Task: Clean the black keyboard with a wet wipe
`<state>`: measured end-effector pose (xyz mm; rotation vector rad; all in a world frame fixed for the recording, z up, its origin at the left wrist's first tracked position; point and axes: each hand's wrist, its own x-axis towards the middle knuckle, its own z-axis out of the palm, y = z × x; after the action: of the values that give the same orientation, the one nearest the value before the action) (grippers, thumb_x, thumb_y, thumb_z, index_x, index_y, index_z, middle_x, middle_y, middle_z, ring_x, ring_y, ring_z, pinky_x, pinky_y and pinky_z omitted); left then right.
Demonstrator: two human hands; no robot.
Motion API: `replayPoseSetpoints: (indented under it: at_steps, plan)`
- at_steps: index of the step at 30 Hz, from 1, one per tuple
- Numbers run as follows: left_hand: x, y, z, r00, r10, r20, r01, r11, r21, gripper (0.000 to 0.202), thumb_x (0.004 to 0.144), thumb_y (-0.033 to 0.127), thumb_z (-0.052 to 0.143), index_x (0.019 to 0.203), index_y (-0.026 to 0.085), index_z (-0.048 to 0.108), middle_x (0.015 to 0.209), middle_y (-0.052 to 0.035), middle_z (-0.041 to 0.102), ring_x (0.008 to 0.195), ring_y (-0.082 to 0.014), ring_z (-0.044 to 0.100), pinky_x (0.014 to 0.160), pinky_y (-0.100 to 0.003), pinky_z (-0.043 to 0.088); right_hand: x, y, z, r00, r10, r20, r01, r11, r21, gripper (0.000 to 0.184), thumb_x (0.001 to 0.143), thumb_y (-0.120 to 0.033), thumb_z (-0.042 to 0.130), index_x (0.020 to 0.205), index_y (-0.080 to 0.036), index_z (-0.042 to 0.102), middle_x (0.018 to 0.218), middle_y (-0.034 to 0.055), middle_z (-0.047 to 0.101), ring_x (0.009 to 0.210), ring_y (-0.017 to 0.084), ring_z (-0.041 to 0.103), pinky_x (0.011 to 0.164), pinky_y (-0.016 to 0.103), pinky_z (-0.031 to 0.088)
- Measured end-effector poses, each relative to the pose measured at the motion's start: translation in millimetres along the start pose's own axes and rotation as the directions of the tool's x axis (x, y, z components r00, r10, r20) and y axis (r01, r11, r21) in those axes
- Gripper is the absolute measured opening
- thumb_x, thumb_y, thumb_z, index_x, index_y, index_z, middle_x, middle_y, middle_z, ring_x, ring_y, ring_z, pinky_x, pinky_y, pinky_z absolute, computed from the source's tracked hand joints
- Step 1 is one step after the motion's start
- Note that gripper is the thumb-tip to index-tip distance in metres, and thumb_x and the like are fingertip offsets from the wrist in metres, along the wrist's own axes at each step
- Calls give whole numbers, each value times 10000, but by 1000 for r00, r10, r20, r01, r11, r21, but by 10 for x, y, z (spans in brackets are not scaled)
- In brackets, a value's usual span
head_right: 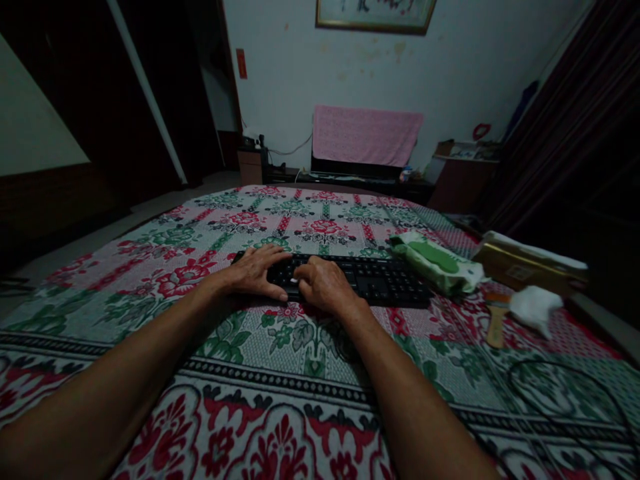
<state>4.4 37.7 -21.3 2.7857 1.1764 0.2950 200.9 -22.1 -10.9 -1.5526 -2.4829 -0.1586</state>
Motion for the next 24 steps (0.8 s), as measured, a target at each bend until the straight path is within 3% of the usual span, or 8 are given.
replayPoseSetpoints:
  at_steps: [6, 17, 24]
  plan:
    - [3, -21, 59, 997, -16, 80, 13, 999, 41, 1068, 464, 719, 585, 1359, 279, 202, 1411, -132, 219, 1264, -376, 174, 978, -573, 137, 0, 9, 18, 1000, -16, -22, 16, 1000, 24, 273, 790, -207, 433, 986, -247, 619, 863, 39, 548, 737, 136, 502, 650, 231, 326]
    - [7, -50, 5, 997, -49, 54, 45, 996, 75, 1034, 438, 738, 572, 1323, 286, 284, 1356, -128, 300, 1214, -354, 286, 980, -529, 182, 116, -5, 62, 999, -38, -25, 39, 999, 20, 274, 805, -243, 418, 1000, -226, 610, 869, 52, 562, 741, 141, 495, 658, 242, 321]
    - [50, -66, 0, 992, -78, 102, 67, 993, 100, 1051, 449, 761, 535, 1340, 288, 242, 1399, -94, 229, 1250, -342, 222, 1003, -497, 168, 144, 53, 88, 997, -67, -43, 70, 996, 63, 261, 795, -211, 430, 984, -216, 610, 871, 51, 555, 764, 142, 507, 678, 235, 339]
